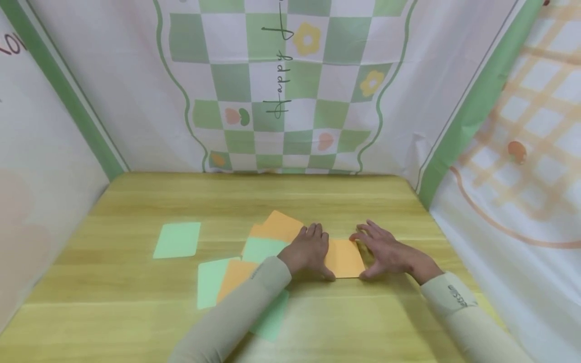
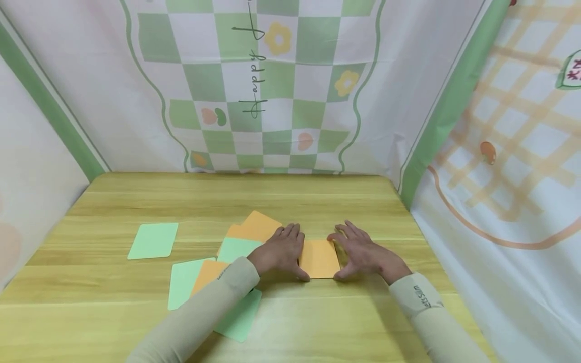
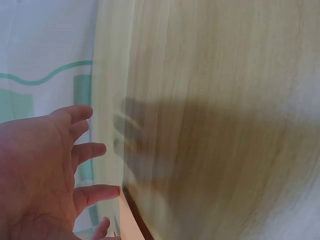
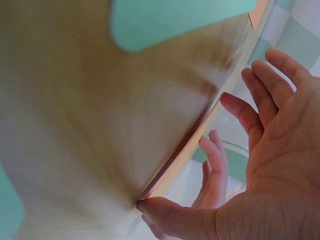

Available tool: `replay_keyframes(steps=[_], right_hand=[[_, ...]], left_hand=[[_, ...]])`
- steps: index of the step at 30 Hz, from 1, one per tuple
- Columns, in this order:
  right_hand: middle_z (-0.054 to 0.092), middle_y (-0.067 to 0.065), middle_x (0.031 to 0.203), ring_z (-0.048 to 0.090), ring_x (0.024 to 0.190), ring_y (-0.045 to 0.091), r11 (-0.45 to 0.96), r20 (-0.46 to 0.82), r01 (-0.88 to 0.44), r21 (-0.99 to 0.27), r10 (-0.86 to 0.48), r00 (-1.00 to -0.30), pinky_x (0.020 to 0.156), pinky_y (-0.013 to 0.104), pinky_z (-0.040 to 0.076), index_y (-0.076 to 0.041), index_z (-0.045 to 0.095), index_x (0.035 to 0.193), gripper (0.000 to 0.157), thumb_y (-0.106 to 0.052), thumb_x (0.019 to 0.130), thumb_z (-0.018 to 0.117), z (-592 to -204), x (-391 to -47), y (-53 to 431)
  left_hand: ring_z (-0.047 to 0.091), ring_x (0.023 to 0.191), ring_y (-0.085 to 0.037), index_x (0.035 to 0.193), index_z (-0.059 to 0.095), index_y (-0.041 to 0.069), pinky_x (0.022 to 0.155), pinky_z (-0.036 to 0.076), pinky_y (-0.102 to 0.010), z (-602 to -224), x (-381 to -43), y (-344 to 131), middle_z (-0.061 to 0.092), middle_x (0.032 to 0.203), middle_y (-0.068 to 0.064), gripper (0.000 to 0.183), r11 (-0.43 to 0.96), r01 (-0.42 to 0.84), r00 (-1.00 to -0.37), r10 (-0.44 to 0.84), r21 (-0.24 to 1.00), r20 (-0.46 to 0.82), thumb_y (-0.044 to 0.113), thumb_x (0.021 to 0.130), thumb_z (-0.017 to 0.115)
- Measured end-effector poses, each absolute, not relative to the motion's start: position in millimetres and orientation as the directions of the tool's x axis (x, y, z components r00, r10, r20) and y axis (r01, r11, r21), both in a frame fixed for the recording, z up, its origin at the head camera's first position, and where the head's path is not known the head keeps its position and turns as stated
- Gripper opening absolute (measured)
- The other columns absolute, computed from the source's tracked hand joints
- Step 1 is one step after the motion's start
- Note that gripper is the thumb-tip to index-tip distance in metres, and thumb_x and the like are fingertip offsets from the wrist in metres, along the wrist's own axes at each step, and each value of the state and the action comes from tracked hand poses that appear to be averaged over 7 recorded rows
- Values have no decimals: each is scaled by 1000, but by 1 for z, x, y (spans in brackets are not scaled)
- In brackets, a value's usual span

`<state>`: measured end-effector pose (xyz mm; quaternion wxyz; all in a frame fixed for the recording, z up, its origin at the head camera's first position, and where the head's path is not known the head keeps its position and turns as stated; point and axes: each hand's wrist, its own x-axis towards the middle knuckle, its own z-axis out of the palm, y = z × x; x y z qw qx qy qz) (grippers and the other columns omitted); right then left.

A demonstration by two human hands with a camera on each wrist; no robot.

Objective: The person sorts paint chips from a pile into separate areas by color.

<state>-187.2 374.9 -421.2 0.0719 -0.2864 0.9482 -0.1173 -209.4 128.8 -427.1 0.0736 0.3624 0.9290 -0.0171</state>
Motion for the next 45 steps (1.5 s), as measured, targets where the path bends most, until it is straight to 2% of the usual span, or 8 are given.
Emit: replay_keyframes(steps=[6, 15, 22, 34, 40, 45], right_hand=[[30, 24, 143, 12, 134, 47, 811, -67, -530, -246, -560, -826, 104, 62, 14, -12, 45, 132, 89, -49, 61, 82, -423, -187, 374], [28, 24, 145, 10, 135, 47, 824, -78, -505, -255, -539, -839, 104, 64, 13, -13, 43, 136, 92, -49, 61, 82, -422, -185, 374], [28, 25, 145, 10, 135, 47, 826, -86, -502, -256, -537, -839, 104, 63, 13, -12, 41, 138, 93, -47, 62, 82, -420, -183, 373], [30, 26, 143, 14, 134, 48, 819, -66, -524, -235, -551, -832, 105, 62, 13, -7, 36, 141, 101, -48, 61, 82, -422, -180, 372], [30, 26, 144, 14, 134, 48, 813, -43, -532, -237, -556, -830, 104, 63, 13, -7, 36, 141, 101, -49, 61, 81, -421, -179, 369], [33, 23, 142, 15, 134, 47, 821, -27, -518, -242, -539, -842, 104, 63, 13, -7, 35, 141, 98, -55, 67, 76, -418, -177, 363]], left_hand=[[21, 137, -27, 137, 39, 7, 111, 20, -40, -426, -207, 129, 25, 149, -14, 103, 744, 667, -728, 661, 36, -181, 78, 65, 60], [24, 135, -25, 135, 41, 8, 110, 22, -39, -426, -206, 129, 29, 147, -13, 102, 746, 666, -733, 658, 18, -169, 79, 64, 59], [19, 138, -27, 139, 38, 7, 111, 18, -40, -425, -205, 127, 23, 150, -15, 106, 752, 659, -737, 652, 24, -179, 79, 64, 59], [22, 137, -27, 137, 41, 9, 112, 16, -42, -421, -201, 124, 28, 149, -12, 104, 760, 648, -742, 645, 51, -184, 77, 61, 63], [31, 130, -24, 127, 46, 11, 110, 22, -40, -419, -198, 116, 39, 135, -8, 96, 756, 653, -745, 650, 38, -149, 78, 61, 63], [27, 134, -26, 133, 42, 11, 110, 22, -43, -416, -197, 106, 37, 140, -8, 98, 760, 643, -747, 649, 93, -144, 75, 63, 64]])
